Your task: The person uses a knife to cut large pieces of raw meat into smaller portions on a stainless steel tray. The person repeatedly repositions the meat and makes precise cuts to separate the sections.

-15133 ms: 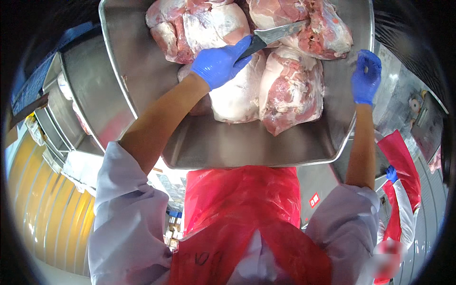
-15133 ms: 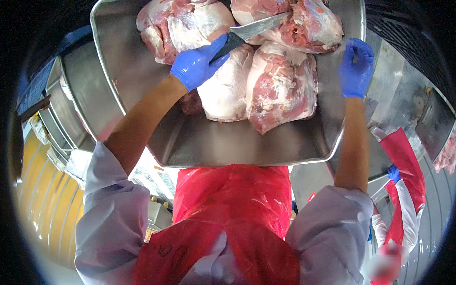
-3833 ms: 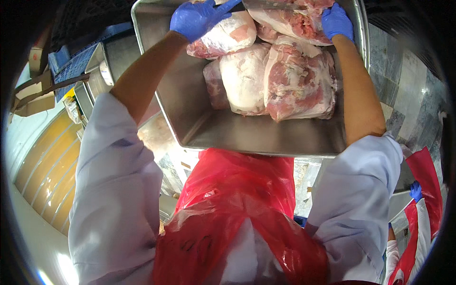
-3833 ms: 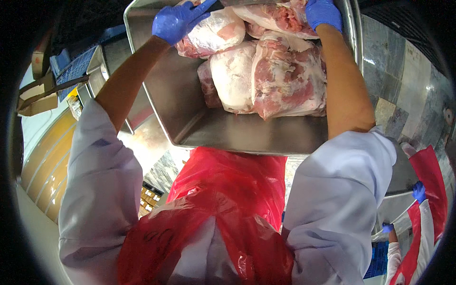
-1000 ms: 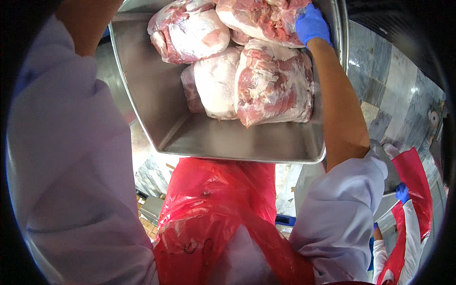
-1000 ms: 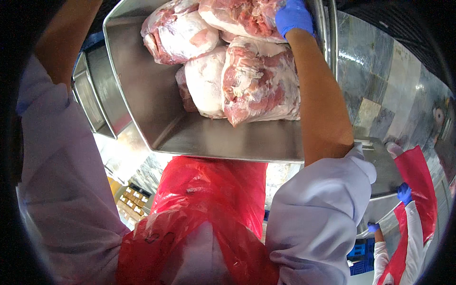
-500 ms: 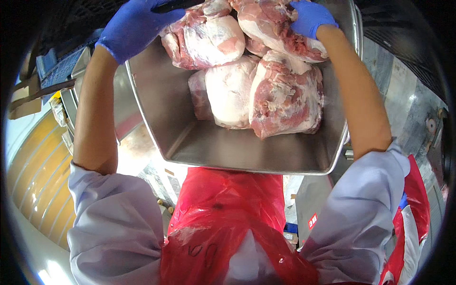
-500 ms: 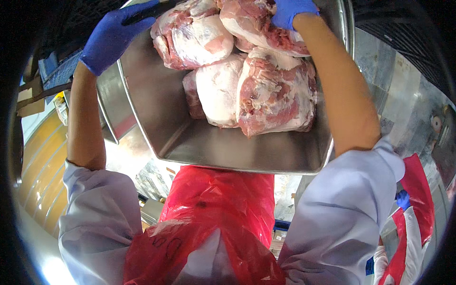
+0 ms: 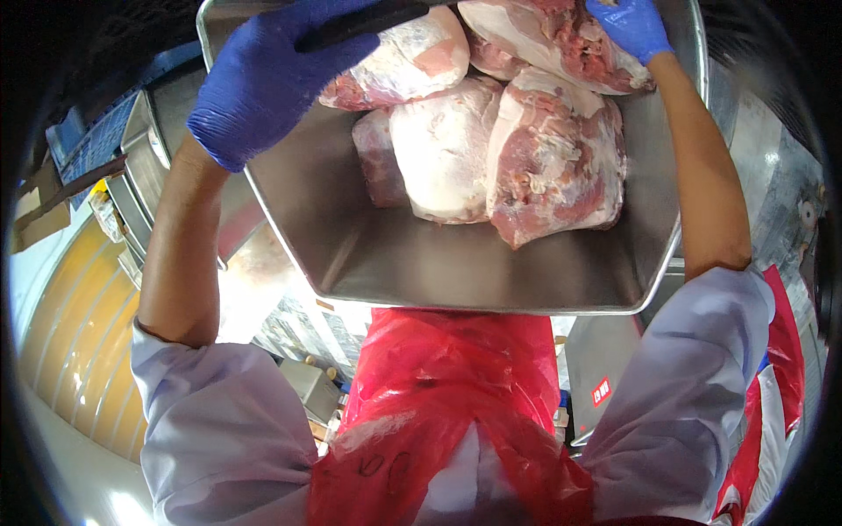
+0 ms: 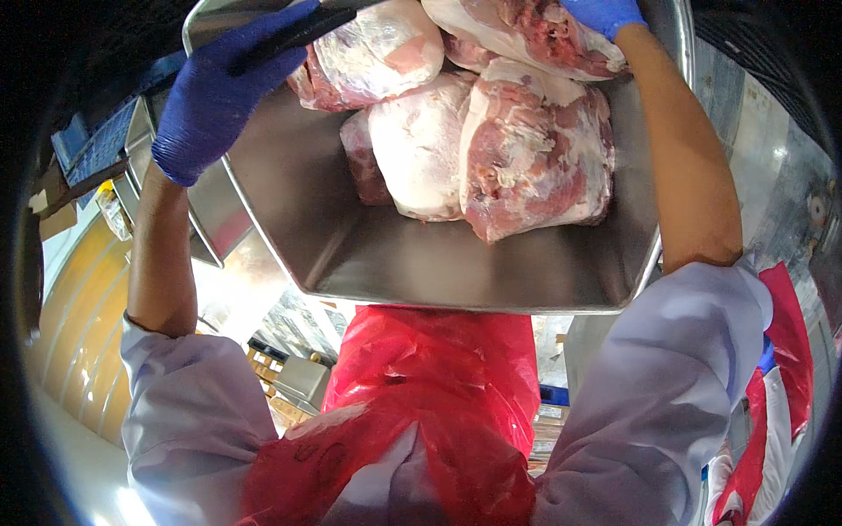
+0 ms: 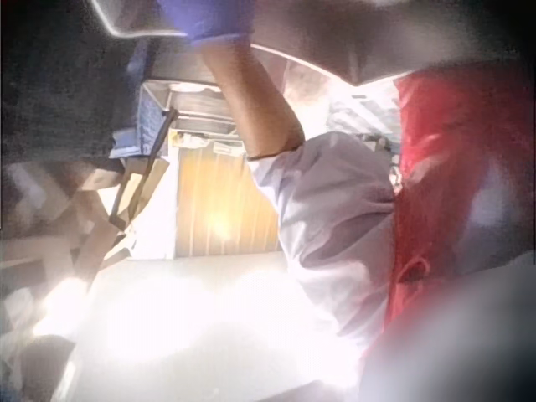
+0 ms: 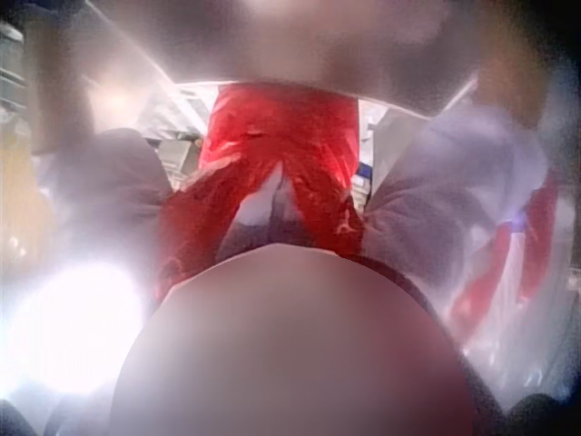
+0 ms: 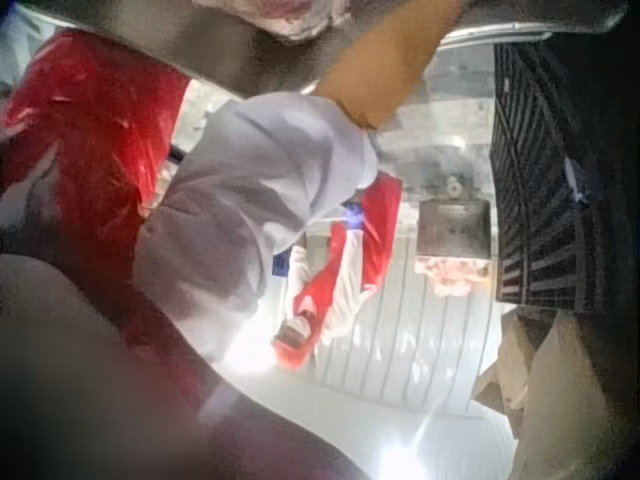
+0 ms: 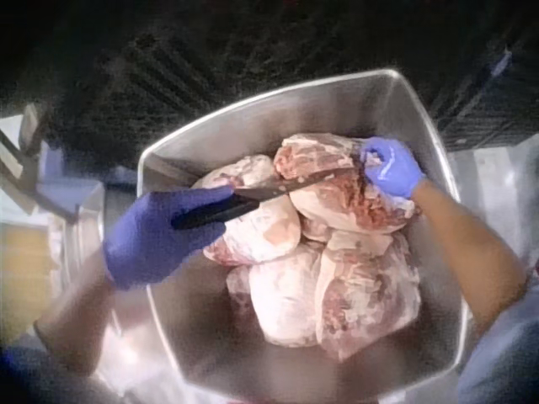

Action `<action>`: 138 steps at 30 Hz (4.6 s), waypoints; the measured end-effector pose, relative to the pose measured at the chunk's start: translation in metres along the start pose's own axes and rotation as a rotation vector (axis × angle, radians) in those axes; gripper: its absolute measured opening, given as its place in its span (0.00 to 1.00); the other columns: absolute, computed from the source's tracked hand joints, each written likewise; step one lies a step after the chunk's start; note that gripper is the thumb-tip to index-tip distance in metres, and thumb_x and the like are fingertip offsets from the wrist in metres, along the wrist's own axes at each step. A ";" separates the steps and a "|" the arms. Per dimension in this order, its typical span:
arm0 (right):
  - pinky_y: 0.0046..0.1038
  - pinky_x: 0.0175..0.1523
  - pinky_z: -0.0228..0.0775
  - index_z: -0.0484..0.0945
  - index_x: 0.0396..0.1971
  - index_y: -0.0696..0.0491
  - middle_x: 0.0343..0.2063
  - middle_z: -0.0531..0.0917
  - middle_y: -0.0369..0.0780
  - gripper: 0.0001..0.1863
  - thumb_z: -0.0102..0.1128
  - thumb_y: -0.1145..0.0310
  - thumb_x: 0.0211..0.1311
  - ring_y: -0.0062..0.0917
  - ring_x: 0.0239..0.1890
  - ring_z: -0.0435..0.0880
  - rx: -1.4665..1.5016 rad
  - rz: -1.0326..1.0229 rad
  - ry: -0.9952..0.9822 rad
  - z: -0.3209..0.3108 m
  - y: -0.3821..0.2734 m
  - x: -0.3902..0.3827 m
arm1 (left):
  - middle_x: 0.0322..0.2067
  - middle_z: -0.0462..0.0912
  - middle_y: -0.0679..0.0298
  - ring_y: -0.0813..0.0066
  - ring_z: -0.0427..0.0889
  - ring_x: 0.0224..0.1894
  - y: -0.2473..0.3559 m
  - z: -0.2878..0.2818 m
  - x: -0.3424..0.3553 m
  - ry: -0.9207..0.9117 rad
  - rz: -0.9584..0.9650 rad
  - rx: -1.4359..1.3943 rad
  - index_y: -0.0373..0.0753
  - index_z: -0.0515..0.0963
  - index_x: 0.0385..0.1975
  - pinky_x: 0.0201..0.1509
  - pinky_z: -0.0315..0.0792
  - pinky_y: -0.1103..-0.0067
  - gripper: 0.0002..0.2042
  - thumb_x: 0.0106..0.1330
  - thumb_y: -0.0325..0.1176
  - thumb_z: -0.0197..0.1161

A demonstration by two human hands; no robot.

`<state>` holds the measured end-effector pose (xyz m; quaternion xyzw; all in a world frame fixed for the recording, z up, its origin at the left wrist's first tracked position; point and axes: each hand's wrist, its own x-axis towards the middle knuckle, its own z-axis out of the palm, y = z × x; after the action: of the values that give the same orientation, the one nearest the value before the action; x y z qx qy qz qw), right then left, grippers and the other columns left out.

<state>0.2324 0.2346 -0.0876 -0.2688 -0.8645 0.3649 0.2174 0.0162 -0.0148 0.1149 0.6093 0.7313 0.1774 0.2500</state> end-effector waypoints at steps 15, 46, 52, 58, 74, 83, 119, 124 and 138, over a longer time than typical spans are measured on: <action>0.24 0.36 0.75 0.76 0.39 0.56 0.25 0.79 0.38 0.14 0.51 0.81 0.51 0.23 0.29 0.79 0.379 0.318 0.133 -0.015 0.017 -0.004 | 0.39 0.82 0.50 0.50 0.80 0.42 0.031 -0.008 0.029 -0.196 -0.019 0.451 0.52 0.74 0.56 0.43 0.76 0.69 0.20 0.62 0.38 0.63; 0.32 0.38 0.75 0.78 0.34 0.55 0.30 0.83 0.47 0.12 0.64 0.70 0.46 0.41 0.31 0.83 0.157 0.543 0.413 -0.006 0.015 -0.114 | 0.52 0.80 0.61 0.82 0.76 0.50 -0.007 -0.027 -0.013 -0.207 -0.247 0.110 0.38 0.72 0.57 0.56 0.69 0.81 0.19 0.66 0.29 0.61; 0.33 0.43 0.74 0.79 0.38 0.51 0.34 0.83 0.44 0.20 0.68 0.63 0.41 0.37 0.38 0.82 -0.293 0.553 0.174 -0.021 -0.061 -0.121 | 0.51 0.80 0.61 0.81 0.77 0.50 0.010 -0.050 -0.001 -0.200 -0.150 0.136 0.38 0.72 0.57 0.56 0.70 0.80 0.20 0.65 0.27 0.60; 0.37 0.50 0.73 0.79 0.43 0.49 0.43 0.80 0.44 0.23 0.66 0.55 0.46 0.39 0.46 0.80 -0.476 0.348 0.225 -0.021 -0.082 -0.100 | 0.52 0.80 0.57 0.78 0.78 0.50 0.032 -0.058 0.028 -0.234 0.032 0.279 0.38 0.73 0.57 0.55 0.70 0.79 0.19 0.65 0.27 0.60; 0.46 0.55 0.62 0.79 0.46 0.49 0.48 0.77 0.45 0.25 0.67 0.52 0.48 0.41 0.50 0.75 -0.747 0.530 0.406 -0.095 -0.076 -0.190 | 0.23 0.74 0.69 0.84 0.71 0.20 0.073 0.019 0.019 -0.450 -0.670 -0.508 0.41 0.75 0.53 0.20 0.68 0.84 0.19 0.69 0.46 0.55; 0.43 0.44 0.69 0.80 0.25 0.56 0.30 0.81 0.47 0.17 0.64 0.55 0.54 0.45 0.34 0.78 -0.575 0.442 0.300 -0.075 -0.036 -0.228 | 0.23 0.72 0.71 0.87 0.64 0.16 0.125 0.025 0.020 -0.322 -0.993 -0.701 0.44 0.74 0.43 0.15 0.60 0.86 0.17 0.66 0.51 0.57; 0.43 0.50 0.63 0.79 0.23 0.52 0.29 0.80 0.40 0.16 0.60 0.53 0.52 0.36 0.36 0.77 -0.671 0.494 0.235 -0.075 -0.039 -0.221 | 0.19 0.70 0.71 0.90 0.57 0.11 0.197 0.017 0.133 -0.544 -1.195 -0.355 0.44 0.70 0.31 0.10 0.49 0.87 0.14 0.69 0.49 0.53; 0.43 0.51 0.62 0.80 0.23 0.52 0.29 0.80 0.41 0.16 0.60 0.53 0.52 0.36 0.37 0.77 -0.654 0.521 0.224 -0.073 -0.042 -0.223 | 0.18 0.68 0.72 0.86 0.55 0.11 0.183 0.034 0.152 -0.628 -1.287 -0.241 0.45 0.70 0.31 0.10 0.48 0.84 0.15 0.70 0.50 0.50; 0.44 0.49 0.64 0.80 0.24 0.51 0.28 0.80 0.41 0.16 0.59 0.53 0.49 0.37 0.36 0.78 -0.669 0.499 0.225 -0.070 -0.035 -0.228 | 0.31 0.80 0.50 0.58 0.80 0.29 0.162 0.188 0.037 -0.188 -0.776 -0.132 0.50 0.48 0.70 0.36 0.73 0.65 0.31 0.69 0.39 0.50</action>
<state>0.4353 0.1078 -0.0571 -0.5633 -0.8146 0.0742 0.1164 0.2505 0.0440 0.0478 0.2841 0.8680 0.0599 0.4028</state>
